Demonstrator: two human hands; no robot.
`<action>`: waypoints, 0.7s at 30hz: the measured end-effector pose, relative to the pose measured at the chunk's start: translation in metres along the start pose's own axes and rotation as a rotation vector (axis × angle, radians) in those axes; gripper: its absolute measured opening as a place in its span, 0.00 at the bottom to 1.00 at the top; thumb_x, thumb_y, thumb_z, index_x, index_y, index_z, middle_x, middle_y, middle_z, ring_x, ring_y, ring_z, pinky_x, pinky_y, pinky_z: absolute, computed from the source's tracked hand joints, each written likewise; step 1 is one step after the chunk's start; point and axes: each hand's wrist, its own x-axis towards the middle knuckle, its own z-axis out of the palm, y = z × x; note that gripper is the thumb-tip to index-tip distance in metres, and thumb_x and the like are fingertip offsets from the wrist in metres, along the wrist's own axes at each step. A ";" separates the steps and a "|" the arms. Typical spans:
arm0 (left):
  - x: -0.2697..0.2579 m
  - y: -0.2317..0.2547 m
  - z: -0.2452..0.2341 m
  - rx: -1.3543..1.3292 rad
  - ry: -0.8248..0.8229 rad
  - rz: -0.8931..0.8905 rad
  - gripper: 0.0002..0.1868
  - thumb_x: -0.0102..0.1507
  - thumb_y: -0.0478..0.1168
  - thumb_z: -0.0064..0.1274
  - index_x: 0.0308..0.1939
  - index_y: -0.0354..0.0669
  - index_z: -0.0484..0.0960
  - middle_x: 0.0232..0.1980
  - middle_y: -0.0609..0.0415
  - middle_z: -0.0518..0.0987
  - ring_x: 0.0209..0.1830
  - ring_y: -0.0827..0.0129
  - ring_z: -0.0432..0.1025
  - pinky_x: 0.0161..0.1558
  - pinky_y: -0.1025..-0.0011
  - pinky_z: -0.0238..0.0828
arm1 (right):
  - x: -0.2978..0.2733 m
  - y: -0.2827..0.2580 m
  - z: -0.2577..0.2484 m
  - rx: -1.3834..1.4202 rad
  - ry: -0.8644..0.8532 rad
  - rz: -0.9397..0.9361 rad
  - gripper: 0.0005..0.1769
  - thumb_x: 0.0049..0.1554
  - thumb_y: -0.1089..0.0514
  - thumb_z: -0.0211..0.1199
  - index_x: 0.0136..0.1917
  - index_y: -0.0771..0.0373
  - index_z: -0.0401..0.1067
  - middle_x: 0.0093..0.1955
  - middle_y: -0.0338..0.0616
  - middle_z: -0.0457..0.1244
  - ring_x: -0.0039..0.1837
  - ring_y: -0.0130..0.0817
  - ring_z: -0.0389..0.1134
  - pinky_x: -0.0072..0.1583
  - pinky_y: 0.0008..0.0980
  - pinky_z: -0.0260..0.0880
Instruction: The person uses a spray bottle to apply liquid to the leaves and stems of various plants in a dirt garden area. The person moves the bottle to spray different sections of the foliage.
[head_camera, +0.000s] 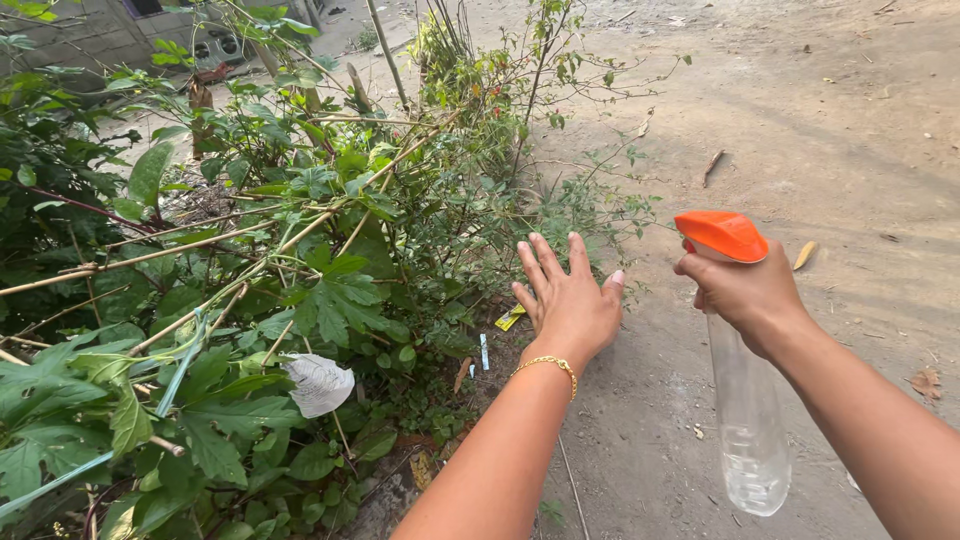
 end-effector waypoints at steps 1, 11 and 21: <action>0.000 0.002 0.001 0.000 -0.001 -0.005 0.44 0.66 0.58 0.46 0.80 0.46 0.46 0.83 0.34 0.29 0.83 0.46 0.16 0.74 0.37 0.21 | 0.001 -0.001 -0.001 0.006 -0.021 0.007 0.10 0.52 0.63 0.67 0.48 0.65 0.74 0.39 0.41 0.67 0.33 0.31 0.64 0.35 0.34 0.66; -0.001 0.013 0.003 0.017 -0.008 -0.075 0.44 0.67 0.58 0.46 0.80 0.47 0.44 0.83 0.36 0.28 0.83 0.48 0.14 0.75 0.39 0.19 | 0.012 0.004 -0.008 -0.021 -0.062 0.026 0.08 0.54 0.61 0.67 0.46 0.67 0.75 0.36 0.44 0.66 0.34 0.30 0.66 0.36 0.34 0.67; -0.003 0.024 0.005 0.012 0.002 -0.102 0.44 0.67 0.58 0.46 0.80 0.47 0.45 0.83 0.36 0.29 0.83 0.48 0.15 0.75 0.39 0.20 | 0.032 0.021 -0.016 0.017 -0.095 -0.077 0.12 0.53 0.64 0.68 0.51 0.67 0.74 0.41 0.41 0.68 0.35 0.28 0.66 0.38 0.32 0.69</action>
